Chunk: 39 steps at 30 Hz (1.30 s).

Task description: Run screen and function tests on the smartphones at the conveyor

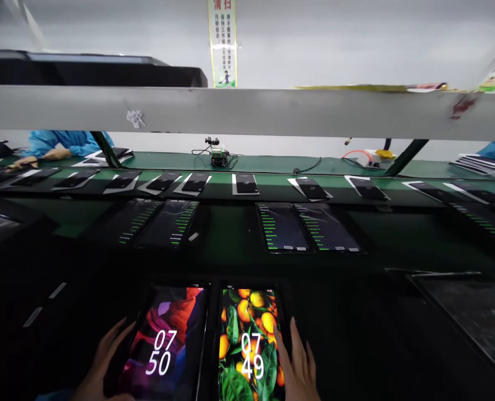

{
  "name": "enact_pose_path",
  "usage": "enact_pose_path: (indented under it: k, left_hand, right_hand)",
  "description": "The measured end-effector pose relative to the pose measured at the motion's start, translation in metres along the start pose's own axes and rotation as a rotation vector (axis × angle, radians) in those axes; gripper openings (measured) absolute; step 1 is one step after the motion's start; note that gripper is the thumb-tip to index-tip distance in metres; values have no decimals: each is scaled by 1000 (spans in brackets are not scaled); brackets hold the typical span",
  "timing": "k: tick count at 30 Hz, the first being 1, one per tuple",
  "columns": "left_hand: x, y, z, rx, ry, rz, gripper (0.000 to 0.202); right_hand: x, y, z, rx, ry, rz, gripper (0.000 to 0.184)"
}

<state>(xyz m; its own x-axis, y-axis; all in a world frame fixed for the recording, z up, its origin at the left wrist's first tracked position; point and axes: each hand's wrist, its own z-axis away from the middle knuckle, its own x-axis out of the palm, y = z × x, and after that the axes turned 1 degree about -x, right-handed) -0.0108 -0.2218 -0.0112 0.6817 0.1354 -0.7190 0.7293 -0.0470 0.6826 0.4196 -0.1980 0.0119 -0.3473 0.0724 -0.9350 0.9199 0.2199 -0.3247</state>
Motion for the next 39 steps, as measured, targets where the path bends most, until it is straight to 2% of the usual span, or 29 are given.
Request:
enact_pose_path:
  k: [2, 4, 5, 8, 9, 12, 16, 20, 23, 28, 33, 39]
  left_hand:
    - [2, 4, 0, -41, -1, -75, 132]
    - [4, 8, -7, -82, 4, -160, 130]
    - [6, 10, -12, -100, 30, -172, 121]
    - [9, 13, -29, -170, 180, -109, 74]
    - [10, 15, -33, -190, 223, -84, 67]
    - [10, 19, -39, -183, 251, -52, 67]
    - [6, 23, -35, -199, 228, -64, 70]
    - [2, 24, -32, -187, 217, -52, 70]
    - [1, 24, -30, -183, 215, -10, 66]
    - [1, 23, -22, -190, 198, -63, 63]
    - [3, 17, -8, -137, 154, -113, 57]
    - [8, 21, -5, -258, 150, -132, 54]
  right_hand:
    - [-1, -2, -4, 6, 3, 7, 124]
    - [-3, -2, -13, 47, 15, -12, 108]
    - [-4, -1, -18, 84, 36, -26, 97]
    - [-9, 0, -31, 213, 117, -141, 68]
    - [-10, 0, -32, 257, 130, -198, 65]
    - [-12, 1, -25, 333, 95, -295, 63]
    - [-5, 6, 1, 230, -9, -206, 66]
    - [1, 10, 23, 156, 7, -83, 68]
    - [1, 6, 28, 79, 2, 18, 65]
    - [-7, -12, 17, -30, -5, 111, 61]
    - [-9, -25, 0, -83, 14, 147, 58]
    - [-10, -28, -20, -131, 35, 162, 58]
